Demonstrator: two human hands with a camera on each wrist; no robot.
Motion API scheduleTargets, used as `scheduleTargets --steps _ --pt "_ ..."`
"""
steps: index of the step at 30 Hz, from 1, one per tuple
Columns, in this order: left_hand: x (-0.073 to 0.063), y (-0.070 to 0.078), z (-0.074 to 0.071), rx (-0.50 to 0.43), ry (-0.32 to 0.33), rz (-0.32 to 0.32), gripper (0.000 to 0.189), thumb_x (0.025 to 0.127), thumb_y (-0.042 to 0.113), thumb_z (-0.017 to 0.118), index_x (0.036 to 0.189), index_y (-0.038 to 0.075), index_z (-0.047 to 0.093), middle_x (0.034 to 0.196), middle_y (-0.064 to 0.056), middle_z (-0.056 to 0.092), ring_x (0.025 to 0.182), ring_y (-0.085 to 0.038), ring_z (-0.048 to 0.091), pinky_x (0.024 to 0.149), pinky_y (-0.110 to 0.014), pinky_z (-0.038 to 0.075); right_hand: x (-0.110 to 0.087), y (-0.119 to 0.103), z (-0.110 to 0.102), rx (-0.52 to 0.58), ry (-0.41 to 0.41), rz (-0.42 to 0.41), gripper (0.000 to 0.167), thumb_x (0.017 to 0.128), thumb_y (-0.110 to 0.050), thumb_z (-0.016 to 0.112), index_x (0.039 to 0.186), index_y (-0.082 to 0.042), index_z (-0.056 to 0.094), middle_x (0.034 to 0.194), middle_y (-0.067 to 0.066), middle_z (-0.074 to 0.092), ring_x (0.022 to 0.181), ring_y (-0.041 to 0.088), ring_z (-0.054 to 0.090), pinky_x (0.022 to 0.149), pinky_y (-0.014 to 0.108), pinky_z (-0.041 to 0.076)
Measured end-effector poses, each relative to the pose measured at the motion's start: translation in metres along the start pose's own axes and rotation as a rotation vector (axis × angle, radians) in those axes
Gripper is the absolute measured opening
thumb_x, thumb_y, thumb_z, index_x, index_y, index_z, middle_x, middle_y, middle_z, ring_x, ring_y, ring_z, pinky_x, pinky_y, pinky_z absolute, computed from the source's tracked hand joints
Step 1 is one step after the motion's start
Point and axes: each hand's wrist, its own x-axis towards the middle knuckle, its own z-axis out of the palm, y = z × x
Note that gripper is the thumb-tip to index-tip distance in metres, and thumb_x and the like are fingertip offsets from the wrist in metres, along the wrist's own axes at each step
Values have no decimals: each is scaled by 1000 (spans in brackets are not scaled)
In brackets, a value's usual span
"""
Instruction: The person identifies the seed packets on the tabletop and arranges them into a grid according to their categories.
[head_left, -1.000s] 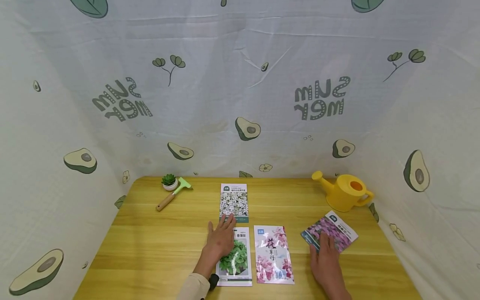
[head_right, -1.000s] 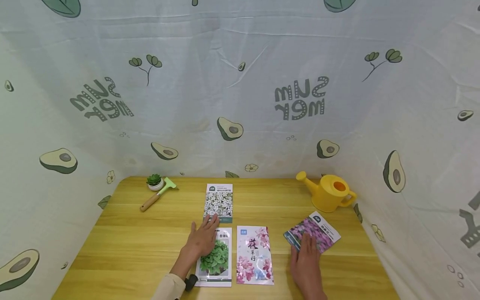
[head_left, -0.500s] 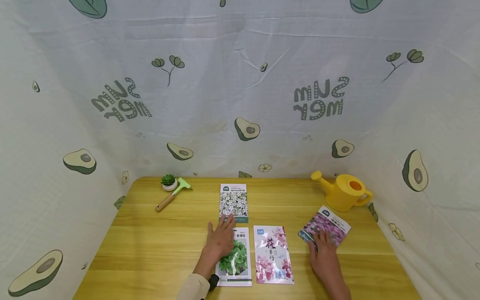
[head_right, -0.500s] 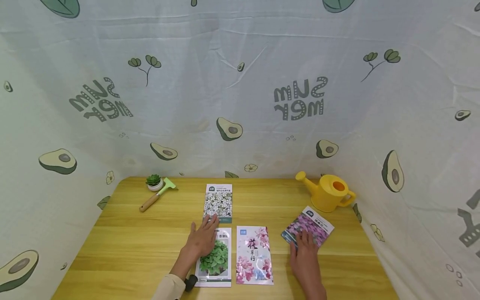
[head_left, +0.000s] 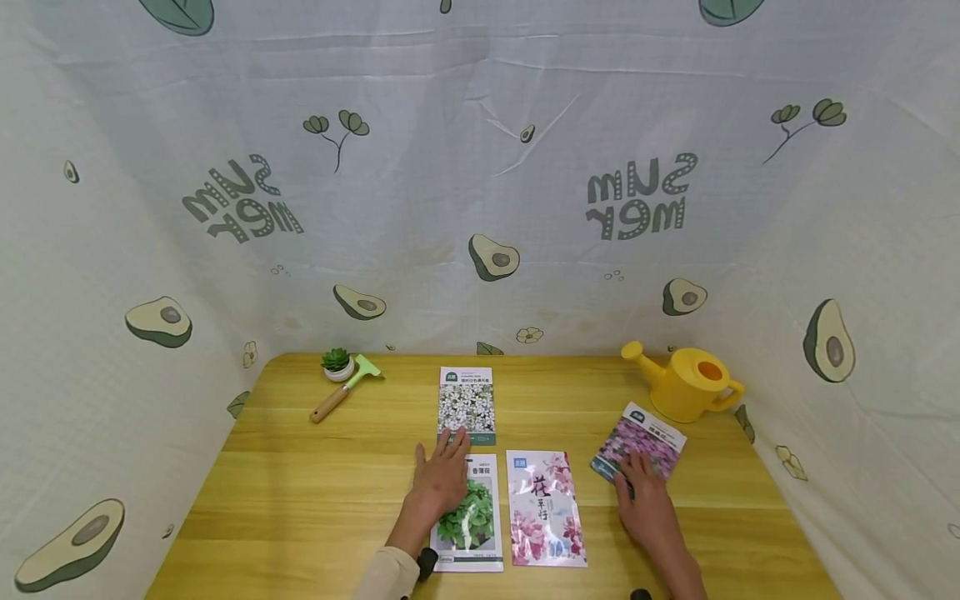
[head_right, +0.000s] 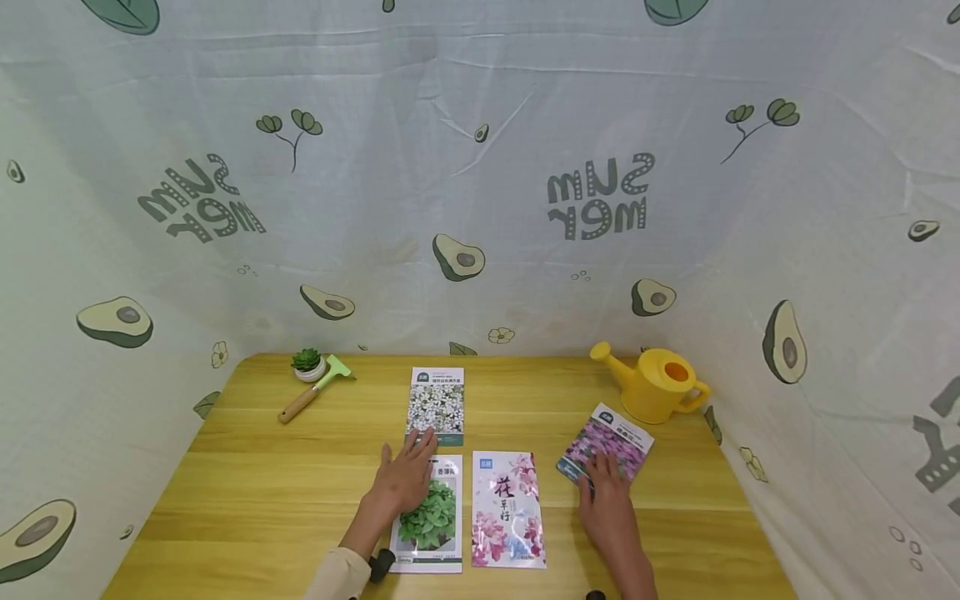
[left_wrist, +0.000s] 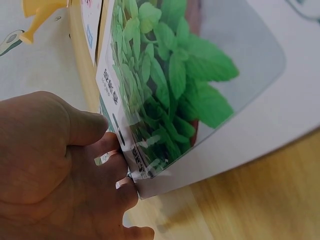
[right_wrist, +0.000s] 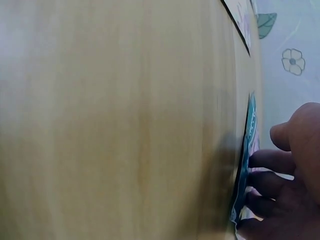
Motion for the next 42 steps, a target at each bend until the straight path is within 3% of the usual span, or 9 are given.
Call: scheduleTargets --steps 9,17,24,35,42 --pt "0 1 -1 0 -4 -4 51 116 19 47 165 8 44 174 -7 38 163 -32 29 127 -72 20 8 -1 -3 -15 -30 1 37 110 -5 55 135 22 61 153 49 40 145 69 33 113 83 30" --pt "-1 1 -1 1 -11 -3 51 116 19 47 166 8 44 174 -7 37 163 -32 29 128 -72 20 16 -4 -5 -25 -96 75 49 115 -12 48 150 22 44 155 50 33 142 69 36 112 81 35" --pt "-1 2 -1 -1 -8 -2 51 116 19 47 165 7 44 174 -8 38 163 -32 29 127 -72 20 25 -3 -2 -37 -83 17 45 114 -10 50 147 21 50 154 44 42 147 64 35 115 78 33" --pt "-5 2 -4 -20 -12 0 51 115 18 47 165 7 44 174 -8 38 163 -33 29 127 -73 20 35 0 -7 -22 -187 -11 49 117 -16 46 150 20 47 160 42 36 150 63 30 118 76 31" --pt "-4 2 -3 -21 -4 -1 51 115 18 47 165 7 44 174 -9 38 163 -33 30 127 -73 20 41 -1 -8 -9 -191 -29 47 116 -14 46 150 19 49 160 41 37 150 62 31 119 74 31"
